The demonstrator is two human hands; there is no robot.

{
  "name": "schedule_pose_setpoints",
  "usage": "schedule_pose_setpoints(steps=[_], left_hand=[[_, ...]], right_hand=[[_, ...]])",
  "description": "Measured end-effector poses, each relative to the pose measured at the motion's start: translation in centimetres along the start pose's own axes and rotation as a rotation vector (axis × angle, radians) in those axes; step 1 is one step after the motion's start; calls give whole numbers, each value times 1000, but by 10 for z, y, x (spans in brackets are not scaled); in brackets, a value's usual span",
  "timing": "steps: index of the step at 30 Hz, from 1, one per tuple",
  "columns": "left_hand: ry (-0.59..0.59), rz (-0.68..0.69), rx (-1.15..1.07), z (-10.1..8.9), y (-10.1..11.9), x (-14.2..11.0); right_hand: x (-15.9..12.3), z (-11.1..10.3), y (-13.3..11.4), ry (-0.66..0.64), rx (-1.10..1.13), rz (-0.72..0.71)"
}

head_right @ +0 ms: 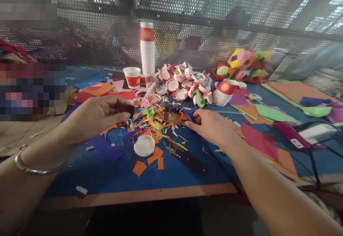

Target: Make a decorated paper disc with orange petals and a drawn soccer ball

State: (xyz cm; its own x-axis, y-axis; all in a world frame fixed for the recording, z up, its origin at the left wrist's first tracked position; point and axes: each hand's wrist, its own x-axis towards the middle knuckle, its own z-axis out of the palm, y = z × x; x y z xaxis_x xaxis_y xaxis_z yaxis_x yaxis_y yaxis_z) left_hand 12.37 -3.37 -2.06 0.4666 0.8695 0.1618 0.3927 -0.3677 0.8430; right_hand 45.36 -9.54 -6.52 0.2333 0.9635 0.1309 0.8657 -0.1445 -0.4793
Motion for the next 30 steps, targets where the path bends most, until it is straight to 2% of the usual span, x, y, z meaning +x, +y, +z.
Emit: schedule_pose_setpoints(steps=[4, 8, 12, 16, 21, 30], left_hand=[[46, -24, -245, 7, -8, 2], [62, -59, -445, 15, -12, 3], [91, -109, -547, 21, -12, 3], [27, -139, -577, 25, -14, 4], [7, -145, -611, 28, -16, 5], [-50, -203, -678, 33, -15, 3]], right_hand=[[10, 2, 7, -42, 222, 108], [3, -2, 1, -141, 594, 207], [-4, -11, -12, -230, 958, 249], [-7, -15, -26, -368, 1221, 260], [-7, -10, -32, -488, 1406, 229], [1, 1, -40, -529, 1526, 121]])
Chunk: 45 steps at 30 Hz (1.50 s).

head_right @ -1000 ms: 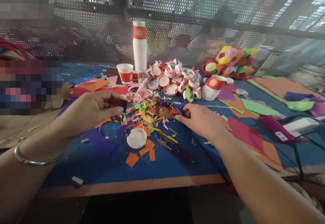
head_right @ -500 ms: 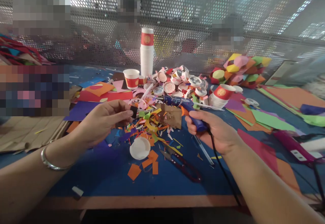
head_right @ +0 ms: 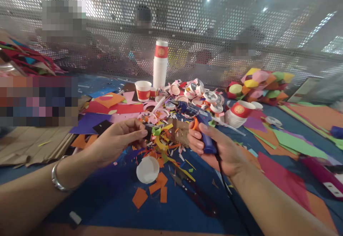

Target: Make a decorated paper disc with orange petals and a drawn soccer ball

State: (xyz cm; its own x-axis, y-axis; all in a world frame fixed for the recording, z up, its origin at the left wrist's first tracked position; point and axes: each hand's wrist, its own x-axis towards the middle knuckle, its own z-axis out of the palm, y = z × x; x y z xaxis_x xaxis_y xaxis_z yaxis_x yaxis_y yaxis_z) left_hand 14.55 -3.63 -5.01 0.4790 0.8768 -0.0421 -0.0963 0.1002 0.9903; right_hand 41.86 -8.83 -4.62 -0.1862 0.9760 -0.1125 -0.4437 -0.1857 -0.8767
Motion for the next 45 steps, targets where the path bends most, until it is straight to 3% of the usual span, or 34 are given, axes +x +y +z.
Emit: schedule_pose_setpoints(steps=[7, 13, 23, 30, 36, 45], left_hand=[[39, 21, -109, 4, -3, 1], [23, 38, -293, 9, 5, 4], [27, 40, -323, 11, 10, 4], [-40, -23, -295, 8, 13, -3], [30, 18, 4, 4, 12, -4], [-9, -96, -310, 10, 10, -3]], right_hand=[[-1, 1, 7, -51, -81, 22], [-6, -7, 13, 11, -182, 62], [-11, -7, 16, 64, -337, 111], [-12, -9, 18, 67, -377, 146], [-10, -8, 16, 100, -443, 94], [-12, -3, 18, 187, -457, 124]])
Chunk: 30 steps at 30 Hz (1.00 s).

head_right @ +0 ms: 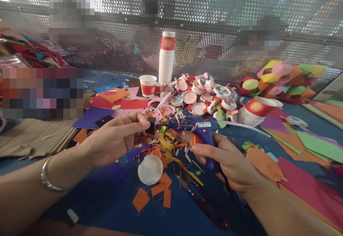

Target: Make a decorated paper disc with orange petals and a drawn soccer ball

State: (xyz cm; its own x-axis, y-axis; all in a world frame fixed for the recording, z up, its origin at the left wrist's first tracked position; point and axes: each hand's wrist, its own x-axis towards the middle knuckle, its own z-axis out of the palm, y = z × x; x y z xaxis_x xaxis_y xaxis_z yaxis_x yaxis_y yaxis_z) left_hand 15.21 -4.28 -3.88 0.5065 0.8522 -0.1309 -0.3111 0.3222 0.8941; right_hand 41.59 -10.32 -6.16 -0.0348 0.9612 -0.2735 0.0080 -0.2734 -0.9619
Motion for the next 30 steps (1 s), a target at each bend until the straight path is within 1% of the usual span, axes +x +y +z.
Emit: schedule_pose_setpoints(steps=[4, 10, 13, 15, 17, 19, 25, 28, 30], left_hand=[[16, -27, -45, 4, -2, -2], [81, -91, -62, 7, 0, -4], [155, -71, -11, 6, 1, -4], [180, -36, 51, 5, 0, -3], [155, -36, 105, 5, -2, -3], [119, -64, 121, 7, -4, -3], [119, -148, 13, 12, 0, -5], [94, -189, 5, 13, 1, -5], [88, -190, 6, 12, 1, -5]], right_hand=[[1, 1, 0, 6, 20, 26], [0, 0, 0, 16, 16, 33], [-1, 2, 0, 21, 6, 29], [-1, 2, -1, 36, 6, 25], [-1, 2, -1, 39, 5, 25], [-1, 1, 0, 36, -8, 17], [0, 0, 2, 35, -25, -20], [-1, 0, 1, 20, -48, -37], [-1, 0, 0, 13, -55, -43]])
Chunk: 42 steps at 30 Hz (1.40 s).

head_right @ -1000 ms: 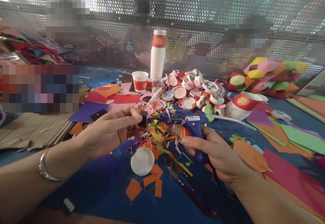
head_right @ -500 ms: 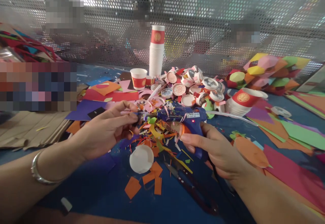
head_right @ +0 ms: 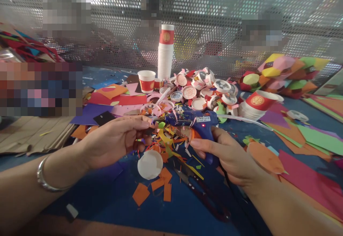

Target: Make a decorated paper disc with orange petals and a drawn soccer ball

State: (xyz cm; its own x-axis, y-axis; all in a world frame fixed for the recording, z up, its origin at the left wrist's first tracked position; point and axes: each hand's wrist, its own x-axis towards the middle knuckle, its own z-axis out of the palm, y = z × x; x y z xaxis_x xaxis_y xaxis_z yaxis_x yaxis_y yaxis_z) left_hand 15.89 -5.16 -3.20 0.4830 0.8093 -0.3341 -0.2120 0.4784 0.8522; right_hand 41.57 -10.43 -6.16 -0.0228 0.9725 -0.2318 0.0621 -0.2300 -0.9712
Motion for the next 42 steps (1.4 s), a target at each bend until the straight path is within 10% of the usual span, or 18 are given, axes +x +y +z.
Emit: schedule_pose_setpoints(steps=[11, 20, 25, 36, 42], left_hand=[[-28, 53, 147, -4, -2, 1], [316, 620, 1275, -39, 22, 16], [246, 540, 1546, -51, 34, 16], [285, 513, 1507, -52, 40, 5], [96, 439, 1466, -52, 35, 5]], right_hand=[[0, 2, 1, 1, 57, -2], [2, -8, 5, -18, 100, -64], [2, -11, 4, -11, 72, -125], [-2, -4, 0, 102, 5, -57], [-1, 0, -1, 215, 31, 10]])
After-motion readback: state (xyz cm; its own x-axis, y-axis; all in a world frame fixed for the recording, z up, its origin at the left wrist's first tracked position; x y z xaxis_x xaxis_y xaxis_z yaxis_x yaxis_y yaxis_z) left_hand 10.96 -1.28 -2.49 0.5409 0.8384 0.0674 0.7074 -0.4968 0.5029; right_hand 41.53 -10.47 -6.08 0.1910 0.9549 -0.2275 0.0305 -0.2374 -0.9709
